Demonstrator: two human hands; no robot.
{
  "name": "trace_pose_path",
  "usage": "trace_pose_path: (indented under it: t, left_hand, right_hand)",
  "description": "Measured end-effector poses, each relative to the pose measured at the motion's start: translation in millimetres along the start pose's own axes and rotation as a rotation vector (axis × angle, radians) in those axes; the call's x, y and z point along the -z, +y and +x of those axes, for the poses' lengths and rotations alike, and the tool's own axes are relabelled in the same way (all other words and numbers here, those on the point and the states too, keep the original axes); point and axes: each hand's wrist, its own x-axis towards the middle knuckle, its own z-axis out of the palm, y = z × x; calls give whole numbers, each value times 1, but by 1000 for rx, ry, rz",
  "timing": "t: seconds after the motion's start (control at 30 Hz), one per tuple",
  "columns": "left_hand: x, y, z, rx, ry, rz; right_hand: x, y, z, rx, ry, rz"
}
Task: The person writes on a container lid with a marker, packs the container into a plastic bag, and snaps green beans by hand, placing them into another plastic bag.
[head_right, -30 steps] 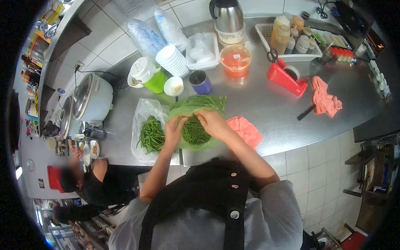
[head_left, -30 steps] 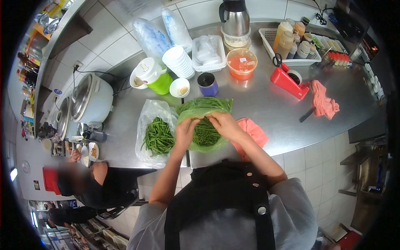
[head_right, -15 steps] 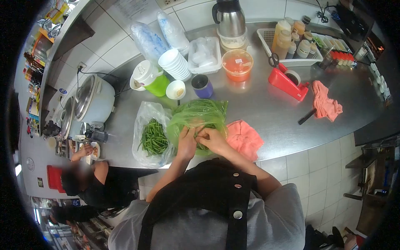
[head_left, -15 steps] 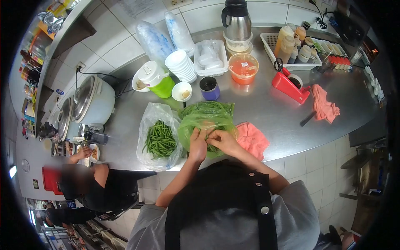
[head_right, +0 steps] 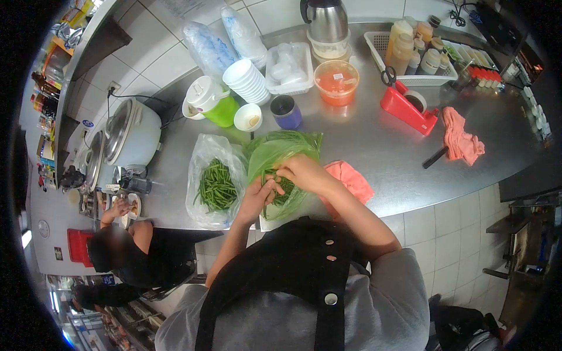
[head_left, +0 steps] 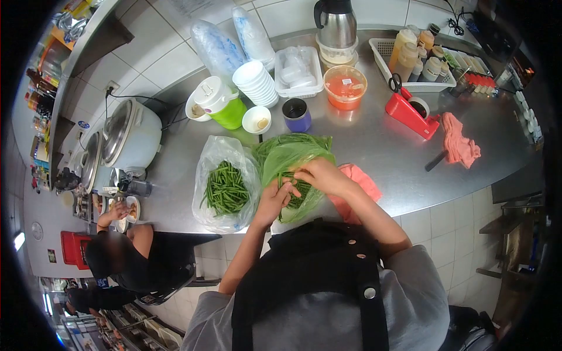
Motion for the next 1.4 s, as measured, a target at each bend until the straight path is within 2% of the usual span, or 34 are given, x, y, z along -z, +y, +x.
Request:
trace_pose_path:
  t: [0.1, 0.17, 0.27, 0.43, 0.5, 0.6, 0.63, 0.7, 0.73, 0.8, 0.83, 0.9, 0.93, 1.0, 1.03, 1.1, 1.23, 1.3, 1.33, 1.4]
  left_hand:
    - [2, 0, 0, -10, -4, 52]
    - [2, 2, 0, -82, 81, 276]
    - [1, 7, -1, -173, 108, 453]
    - [-5, 12, -3, -234, 128, 523]
    - [-6, 11, -2, -229, 140, 510]
    - [-5, 3, -1, -168, 133, 438]
    - [-4, -3, 1, -175, 120, 329]
    - [-3, -6, 1, -183, 109, 220]
    - [-4, -5, 0, -174, 114, 137]
    - [-4, -6, 0, -164, 121, 53]
    - [-3, -8, 0, -146, 133, 52]
    - [-1, -9, 1, -126, 147, 50]
    - [1, -9, 1, -123, 136, 129]
    - [1, -10, 0, -120, 123, 205]
    - [1, -10, -1, -123, 113, 239]
    - [2, -10, -1, -130, 107, 275]
    - [0, -10, -3, -79, 117, 200]
    - [1, -10, -4, -62, 127, 180]
    - [3, -13, -3, -82, 113, 203]
    - [3, -14, -3, -102, 100, 225]
  right_hand:
    - [-7, 7, 0, 124, 36, 30]
    - [-6, 4, -3, 105, 20, 8]
    - [-4, -9, -8, 74, 10, -60]
    - [-18, -5, -13, 10, 95, -63]
    - [-20, -3, -13, -102, 80, 181]
    - [-32, 16, -15, -215, 118, 337]
    - [-35, 21, -15, -216, 119, 338]
    - [-37, 28, -16, -322, 64, 850]
    - [-36, 29, -17, -320, 62, 850]
    - [-34, 27, -21, -259, 133, 281]
    - [-32, 24, -21, -259, 131, 281]
    - [-27, 12, -23, -165, 273, 50]
    - [-24, 6, -23, -167, 272, 51]
    - [-20, -5, -22, 121, 241, 75]
    - [-21, -5, -23, 121, 242, 74]
    - [-22, -5, -23, 155, 200, -153]
    - [-25, -5, -22, 157, 201, -208]
    - [-28, 4, -23, 52, 159, 71]
    - [-30, 8, -23, 53, 159, 70]
    - [-32, 16, -24, -215, 132, 364]
